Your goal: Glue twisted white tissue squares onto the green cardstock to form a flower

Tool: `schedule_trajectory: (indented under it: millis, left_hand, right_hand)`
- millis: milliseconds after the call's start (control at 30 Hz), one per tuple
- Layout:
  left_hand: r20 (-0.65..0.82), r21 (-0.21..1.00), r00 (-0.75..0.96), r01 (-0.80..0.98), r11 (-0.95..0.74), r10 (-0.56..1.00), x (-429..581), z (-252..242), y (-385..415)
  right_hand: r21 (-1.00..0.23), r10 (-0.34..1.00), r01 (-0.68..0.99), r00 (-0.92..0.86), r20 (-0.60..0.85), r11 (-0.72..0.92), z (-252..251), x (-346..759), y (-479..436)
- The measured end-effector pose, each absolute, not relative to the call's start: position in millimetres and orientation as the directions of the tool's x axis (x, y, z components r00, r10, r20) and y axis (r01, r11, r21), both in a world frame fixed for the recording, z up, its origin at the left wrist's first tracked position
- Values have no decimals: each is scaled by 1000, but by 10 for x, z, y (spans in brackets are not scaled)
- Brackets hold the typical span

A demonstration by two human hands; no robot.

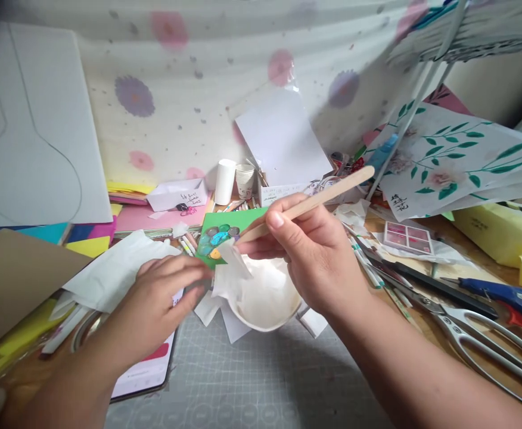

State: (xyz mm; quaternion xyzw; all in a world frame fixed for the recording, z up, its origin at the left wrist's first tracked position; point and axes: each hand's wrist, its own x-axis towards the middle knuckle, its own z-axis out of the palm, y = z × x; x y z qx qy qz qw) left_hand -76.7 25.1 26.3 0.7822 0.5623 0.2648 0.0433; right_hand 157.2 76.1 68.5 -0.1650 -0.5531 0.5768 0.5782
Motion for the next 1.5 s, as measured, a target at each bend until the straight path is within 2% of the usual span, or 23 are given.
schedule_trajectory:
  millis: [67,100,133,200,267,400,567,733,833,900,933,1000,1067,1133,1200,1333,1433,1500]
  left_hand:
    - [451,586,88,721,-369,888,-699,263,195]
    - [439,691,39,624,-365,898,-649,253,162]
    - [405,769,35,528,-361,914,-596,235,129]
    - [329,848,91,410,-336,940,-493,182,74]
    - [279,886,126,348,-306,952,-419,122,44]
    - [191,952,84,227,-205,978,-363,38,45]
    - [67,993,61,91,-72,996,-350,-2,64]
    - [65,996,44,55,-68,997,-359,26,63]
    - [104,990,-14,96,-102,995,-364,41,71]
    - [114,990,-53,91,-109,992,-360,39,81]
    - [114,991,-65,76,-109,991,-356,34,85]
    - [110,993,-84,41,-106,990,-348,22,91]
    - [115,993,-99,14,-115,988,-343,9,95]
    - [124,992,-98,-9,-126,987,-343,1,99]
    - [134,990,-85,-22,-137,987,-345,-1,106]
    - [135,990,-74,-27,-137,988,-343,10,115]
    - [136,991,-70,14,-135,988,-334,18,100]
    - [138,989,-68,55,-134,988,-322,25,82]
  right_hand:
    - [-805,857,-541,-268,440,244,584,1530,761]
    - [-795,862,-562,-263,433,229,535,1516,752]
    - [-790,867,-575,-261,424,214,492,1506,737]
    - [-787,868,-588,-275,413,188,433,1498,693]
    - [-784,855,-595,-302,421,176,412,1503,641]
    - [-762,820,-614,-316,477,206,433,1528,569]
    - [-763,847,-607,-267,460,223,423,1559,591]
    - [-777,869,-547,-168,466,311,407,1643,671]
    - [-813,850,-376,-108,515,445,388,1755,736]
    - [-823,809,-109,-152,567,557,366,1854,792]
    - [-798,788,63,-224,574,599,355,1906,821]
    - [-674,763,366,-399,509,641,339,2001,874]
    - [-570,743,482,-500,444,665,338,2067,905]
    - [-557,715,452,-503,486,697,354,2091,902]
    - [-596,692,357,-437,574,719,378,2068,862]
    - [-732,708,35,-289,644,680,398,1940,712]
    - [-787,718,-197,-327,615,585,381,1844,600]
    - [-808,698,-252,-409,587,532,375,1801,542]
